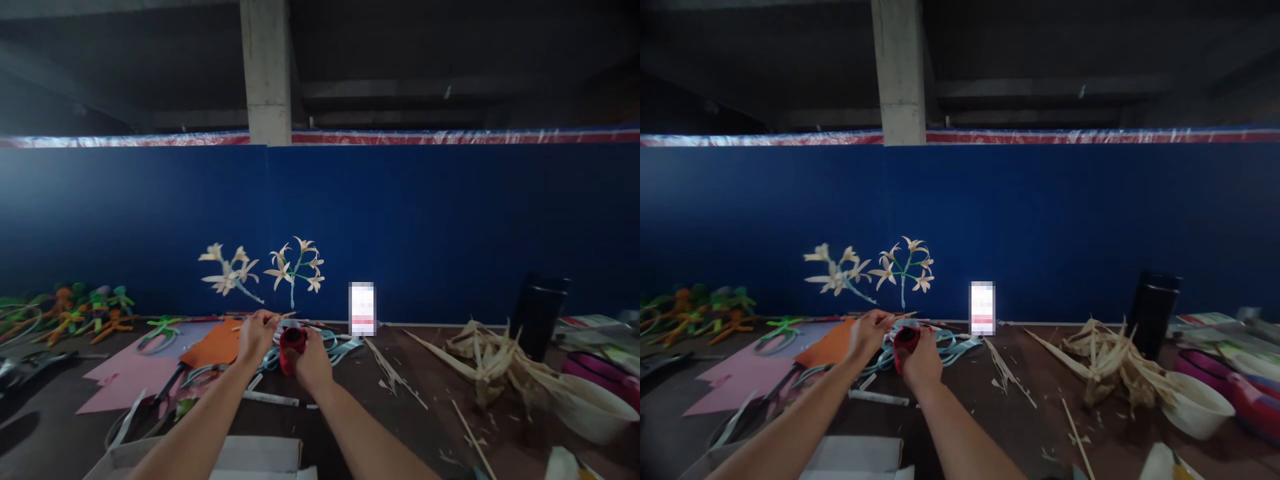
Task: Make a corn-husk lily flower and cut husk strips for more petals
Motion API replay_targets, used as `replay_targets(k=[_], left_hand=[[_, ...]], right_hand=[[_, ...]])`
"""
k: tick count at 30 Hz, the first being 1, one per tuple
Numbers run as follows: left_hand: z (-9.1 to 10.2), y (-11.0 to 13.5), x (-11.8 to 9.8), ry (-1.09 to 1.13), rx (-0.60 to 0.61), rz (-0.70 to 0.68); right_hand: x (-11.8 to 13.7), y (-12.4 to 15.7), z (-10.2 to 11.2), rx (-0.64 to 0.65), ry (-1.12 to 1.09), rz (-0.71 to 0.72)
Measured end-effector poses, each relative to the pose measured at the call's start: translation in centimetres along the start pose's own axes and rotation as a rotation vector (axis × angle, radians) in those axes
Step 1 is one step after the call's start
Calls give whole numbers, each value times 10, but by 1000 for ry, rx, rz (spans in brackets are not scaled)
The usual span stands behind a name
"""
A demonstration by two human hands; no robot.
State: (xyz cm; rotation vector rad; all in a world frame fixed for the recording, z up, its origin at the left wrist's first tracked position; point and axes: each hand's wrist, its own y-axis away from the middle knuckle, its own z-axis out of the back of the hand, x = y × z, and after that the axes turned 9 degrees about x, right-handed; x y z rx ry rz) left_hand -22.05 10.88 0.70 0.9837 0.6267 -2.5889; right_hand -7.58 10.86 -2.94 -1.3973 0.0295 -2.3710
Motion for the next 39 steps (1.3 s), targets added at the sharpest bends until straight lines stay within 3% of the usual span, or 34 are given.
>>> replay_targets(k=[18,28,39], left_hand=[[-6,-5,-2,17,76,-20],[-18,-10,17,22,119,30],[-23,-10,22,69,185,59]], right_hand=[[-1,2,1,4,-7,1],[-2,0,1,-2,-26,19],[-5,-1,1,-5,0,30]])
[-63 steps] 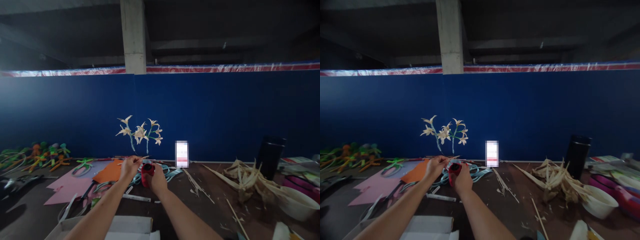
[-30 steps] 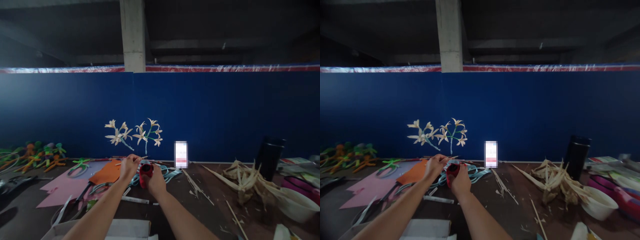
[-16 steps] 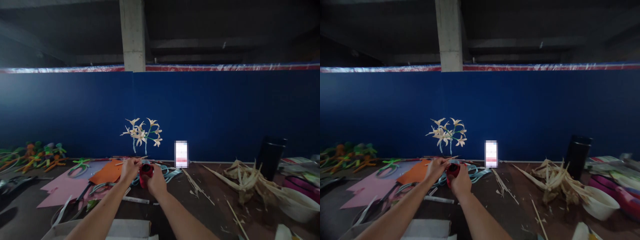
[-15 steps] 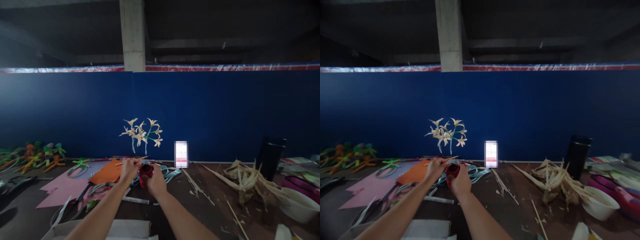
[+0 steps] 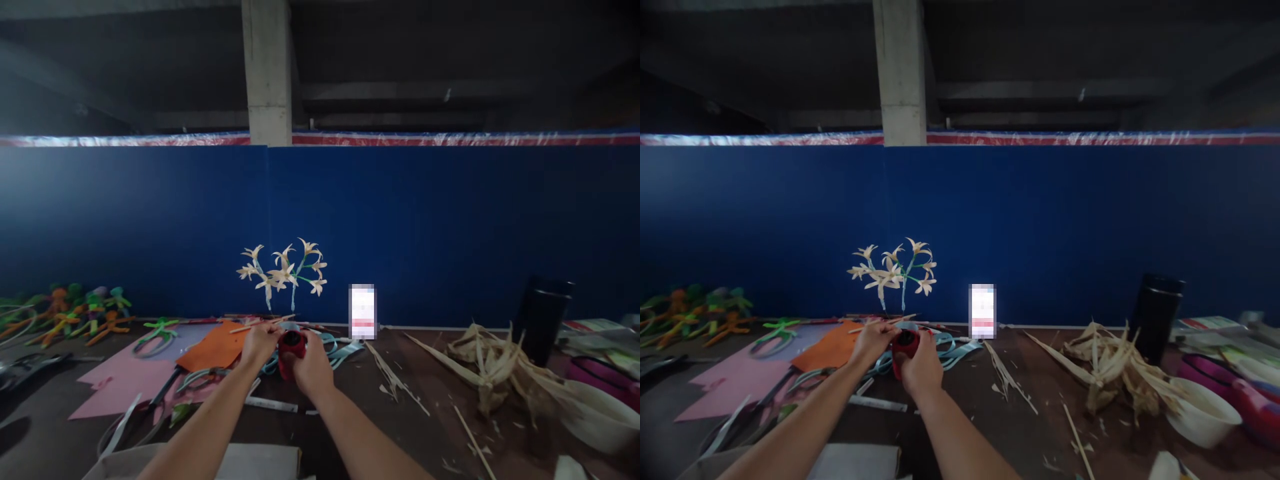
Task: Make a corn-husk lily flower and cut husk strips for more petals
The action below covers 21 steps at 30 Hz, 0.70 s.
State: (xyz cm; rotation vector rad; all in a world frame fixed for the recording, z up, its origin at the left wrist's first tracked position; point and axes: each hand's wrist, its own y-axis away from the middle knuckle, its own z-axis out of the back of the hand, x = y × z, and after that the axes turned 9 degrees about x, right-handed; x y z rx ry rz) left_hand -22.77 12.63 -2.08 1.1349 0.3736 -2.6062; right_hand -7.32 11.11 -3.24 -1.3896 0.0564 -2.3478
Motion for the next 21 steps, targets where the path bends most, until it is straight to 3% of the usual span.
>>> replay_targets(k=[21], left_hand=[[-1,7,5,-3,6,-46]], right_hand=[[1,-3,-1,9,21,-18]])
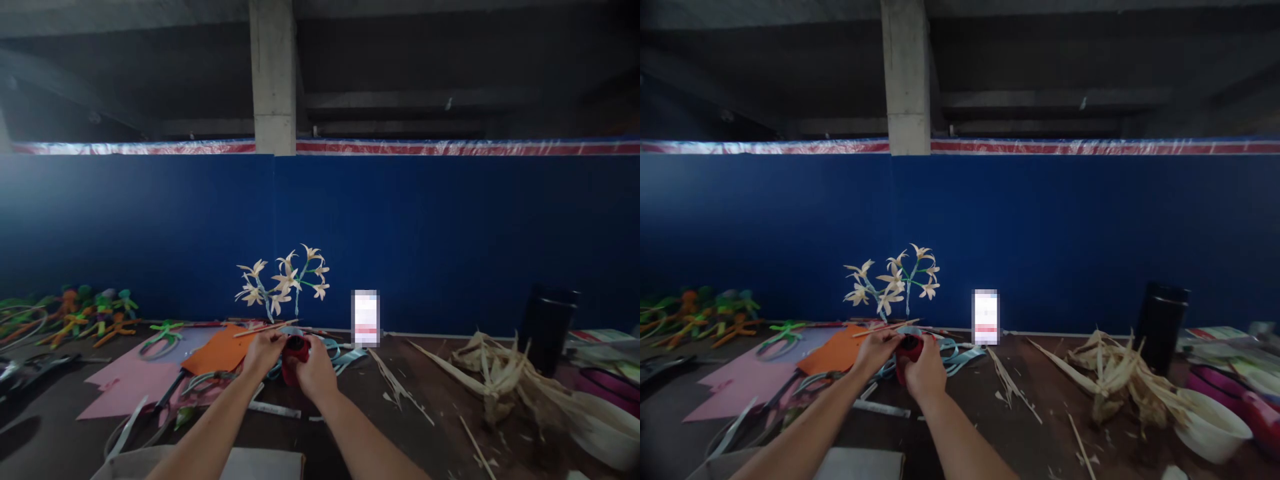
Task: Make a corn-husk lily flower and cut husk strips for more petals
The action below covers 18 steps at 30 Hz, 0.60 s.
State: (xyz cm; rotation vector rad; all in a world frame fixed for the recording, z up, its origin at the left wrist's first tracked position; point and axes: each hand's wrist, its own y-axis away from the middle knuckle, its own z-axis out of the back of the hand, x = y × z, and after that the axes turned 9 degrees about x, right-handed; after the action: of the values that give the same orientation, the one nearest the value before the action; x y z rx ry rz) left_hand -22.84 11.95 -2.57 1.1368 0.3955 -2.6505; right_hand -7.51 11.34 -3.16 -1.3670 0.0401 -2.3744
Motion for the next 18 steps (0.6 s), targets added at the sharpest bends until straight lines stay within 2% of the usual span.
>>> replay_targets(k=[7,18], left_hand=[[3,5,-4,-26,-10,-6],[-3,-4,5,17,21,24]], right_hand=[[2,0,1,3,18,-10],[2,0,1,8,32,1]])
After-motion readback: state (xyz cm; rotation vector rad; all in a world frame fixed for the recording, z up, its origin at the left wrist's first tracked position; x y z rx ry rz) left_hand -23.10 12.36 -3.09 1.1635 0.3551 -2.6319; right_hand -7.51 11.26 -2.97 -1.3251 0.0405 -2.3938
